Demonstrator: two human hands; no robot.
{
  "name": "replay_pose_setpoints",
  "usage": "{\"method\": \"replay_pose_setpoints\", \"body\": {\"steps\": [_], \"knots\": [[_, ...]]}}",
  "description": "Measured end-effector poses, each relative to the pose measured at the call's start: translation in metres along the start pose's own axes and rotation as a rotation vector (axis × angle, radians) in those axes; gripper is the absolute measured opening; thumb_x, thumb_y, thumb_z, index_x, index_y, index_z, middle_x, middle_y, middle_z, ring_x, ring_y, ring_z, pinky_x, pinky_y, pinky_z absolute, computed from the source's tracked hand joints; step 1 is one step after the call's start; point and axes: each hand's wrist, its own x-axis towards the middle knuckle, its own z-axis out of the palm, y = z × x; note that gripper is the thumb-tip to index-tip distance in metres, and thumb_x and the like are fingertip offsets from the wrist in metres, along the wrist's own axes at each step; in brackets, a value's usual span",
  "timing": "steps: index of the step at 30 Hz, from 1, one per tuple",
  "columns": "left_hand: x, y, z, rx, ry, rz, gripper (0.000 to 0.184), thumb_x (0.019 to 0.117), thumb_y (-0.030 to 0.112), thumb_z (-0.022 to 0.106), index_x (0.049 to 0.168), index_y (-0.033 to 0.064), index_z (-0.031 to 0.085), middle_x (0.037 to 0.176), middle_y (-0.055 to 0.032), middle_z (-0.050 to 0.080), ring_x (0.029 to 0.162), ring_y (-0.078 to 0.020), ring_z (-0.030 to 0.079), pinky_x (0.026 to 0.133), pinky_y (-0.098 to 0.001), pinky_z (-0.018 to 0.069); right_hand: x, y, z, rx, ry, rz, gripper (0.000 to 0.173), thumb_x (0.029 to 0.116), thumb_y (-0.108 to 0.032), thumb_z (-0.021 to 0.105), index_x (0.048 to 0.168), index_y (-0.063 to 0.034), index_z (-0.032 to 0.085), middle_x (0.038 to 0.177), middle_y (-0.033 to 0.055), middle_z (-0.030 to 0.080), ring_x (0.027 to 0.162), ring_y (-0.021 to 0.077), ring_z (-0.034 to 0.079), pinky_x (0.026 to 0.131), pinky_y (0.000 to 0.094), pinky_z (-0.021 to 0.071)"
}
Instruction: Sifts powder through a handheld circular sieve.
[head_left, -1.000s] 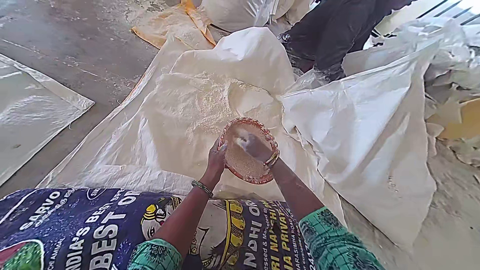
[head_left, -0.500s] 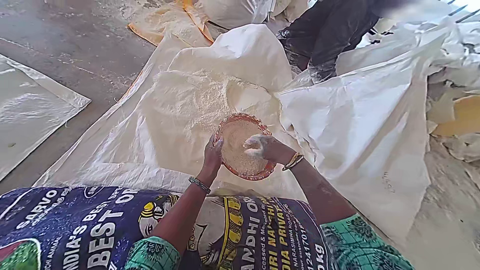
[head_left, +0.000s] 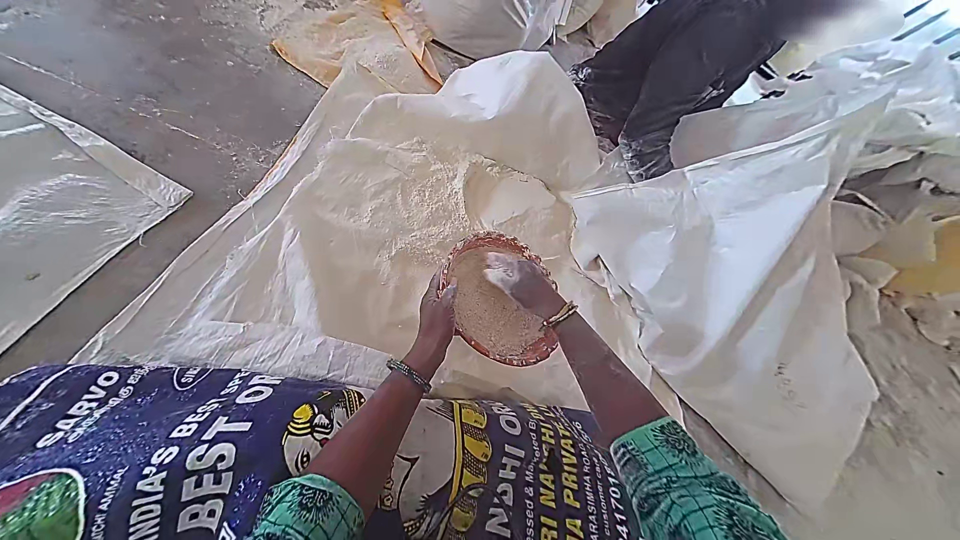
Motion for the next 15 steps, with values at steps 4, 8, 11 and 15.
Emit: {"method": "replay_pose_setpoints", "body": {"steps": [4, 8, 11, 15], "knots": [[0.002, -0.004, 0.001, 0.032, -0.012, 0.025, 0.047, 0.1087, 0.014, 0.04, 0.153, -0.0021, 0.036, 0.148, -0.023, 0.047, 0.128, -0.0217, 0.052, 0.105, -0.0375, 0.0433, -0.023, -0.018, 0.034, 0.099, -0.308, -0.167, 0.058, 0.1036, -0.012, 0.052, 0.155, 0.0076, 0.033, 0.156, 0.0278, 0.041, 0.148, 0.0313, 0.039, 0.123, 0.0407, 0.0291], [-0.001, 0.001, -0.004, 0.018, 0.037, 0.028, 0.05, 0.1092, 0.014, 0.039, 0.156, 0.0, 0.03, 0.154, -0.0235, 0.039, 0.133, -0.0237, 0.048, 0.107, -0.0385, 0.0409, -0.053, -0.016, 0.028, -0.196, -0.405, -0.157, 0.041, 0.1046, -0.007, 0.049, 0.144, 0.0044, 0.054, 0.145, 0.027, 0.055, 0.14, 0.0378, 0.049, 0.12, 0.0474, 0.0322], [0.0, 0.003, 0.0, 0.006, 0.03, 0.035, 0.051, 0.1093, 0.015, 0.04, 0.157, 0.0009, 0.029, 0.155, -0.0233, 0.038, 0.134, -0.0247, 0.047, 0.108, -0.04, 0.0413, -0.05, 0.008, 0.009, -0.257, -0.153, -0.132, 0.031, 0.1025, -0.004, 0.048, 0.124, 0.0057, 0.068, 0.128, 0.0274, 0.066, 0.127, 0.0409, 0.06, 0.112, 0.0532, 0.0405], [-0.004, -0.001, 0.004, 0.01, -0.003, 0.06, 0.051, 0.1093, 0.015, 0.039, 0.156, -0.002, 0.029, 0.155, -0.0244, 0.038, 0.136, -0.0238, 0.047, 0.11, -0.0375, 0.0399, -0.015, 0.016, -0.011, -0.016, 0.125, -0.071, 0.038, 0.104, -0.019, 0.057, 0.135, 0.001, 0.064, 0.136, 0.0208, 0.065, 0.131, 0.0339, 0.06, 0.114, 0.0507, 0.0417]]}}
